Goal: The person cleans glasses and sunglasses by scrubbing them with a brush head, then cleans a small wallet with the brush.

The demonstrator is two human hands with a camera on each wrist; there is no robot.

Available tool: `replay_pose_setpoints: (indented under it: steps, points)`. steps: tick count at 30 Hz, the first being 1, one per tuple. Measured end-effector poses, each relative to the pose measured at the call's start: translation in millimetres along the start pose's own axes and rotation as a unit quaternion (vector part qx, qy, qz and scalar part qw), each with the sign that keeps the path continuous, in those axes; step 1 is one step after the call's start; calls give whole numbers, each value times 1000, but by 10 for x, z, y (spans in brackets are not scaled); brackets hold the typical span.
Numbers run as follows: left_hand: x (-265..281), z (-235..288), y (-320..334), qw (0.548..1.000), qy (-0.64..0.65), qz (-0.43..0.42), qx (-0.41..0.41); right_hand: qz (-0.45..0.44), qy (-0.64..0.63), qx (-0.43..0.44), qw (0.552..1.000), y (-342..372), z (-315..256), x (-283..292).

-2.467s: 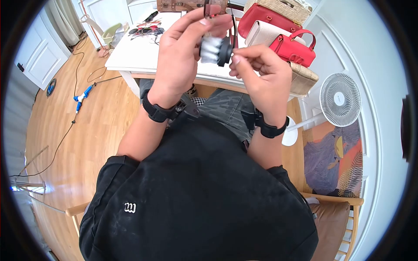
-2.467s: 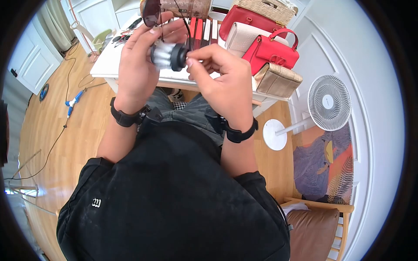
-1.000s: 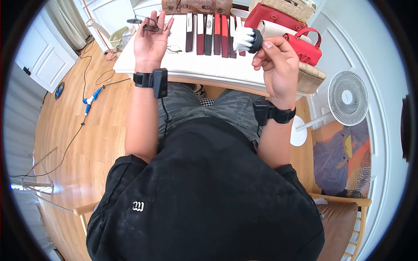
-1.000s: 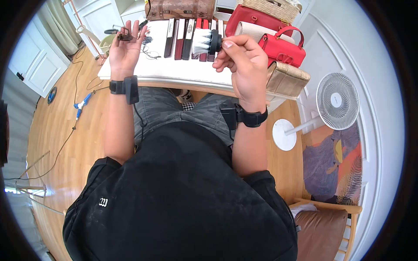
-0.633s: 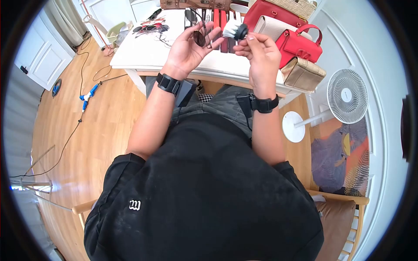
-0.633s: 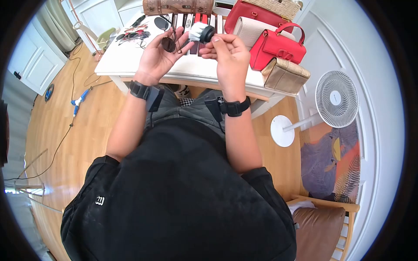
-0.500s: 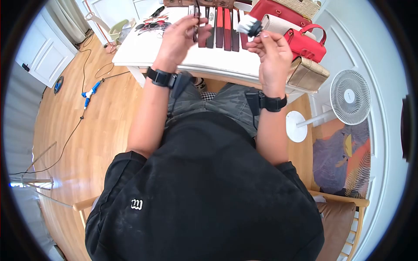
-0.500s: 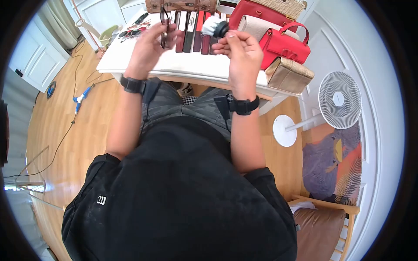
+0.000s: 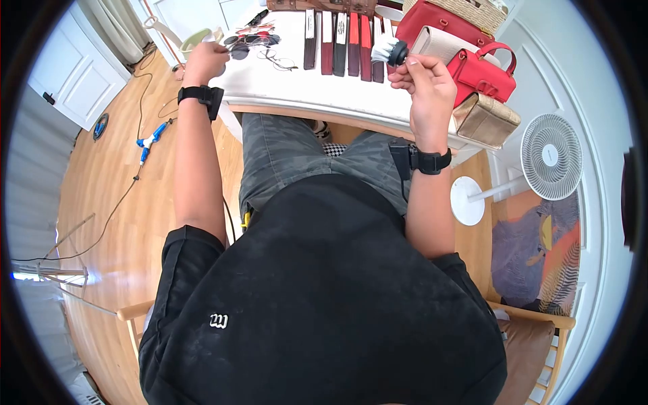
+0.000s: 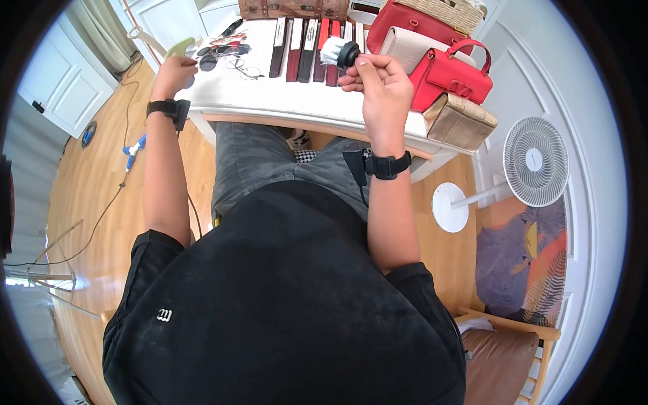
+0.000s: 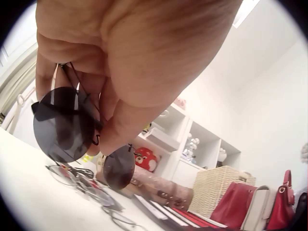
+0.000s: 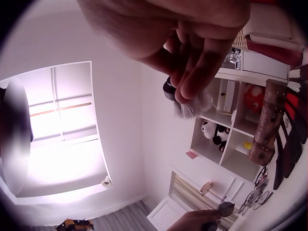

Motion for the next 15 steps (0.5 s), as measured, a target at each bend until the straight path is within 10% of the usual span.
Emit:
replay_pose_setpoints:
  steps: [2,15]
  points:
    - [-71,-405,72,976,-85,-101,173,-7,7,-10,1000,1,32,-21]
    - [-264,-533,68,989,-64,-97,96,-18,26,-13,999,30,69,-68]
Point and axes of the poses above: each hand's wrist, its own y-axis away from the middle knuckle, its own x-axis out of the back of the hand, z = x × y, the point moved 9 cm from there along -y, towards the middle knuckle, and after that the axes turned 10 degrees about y, right-handed, at the moved point
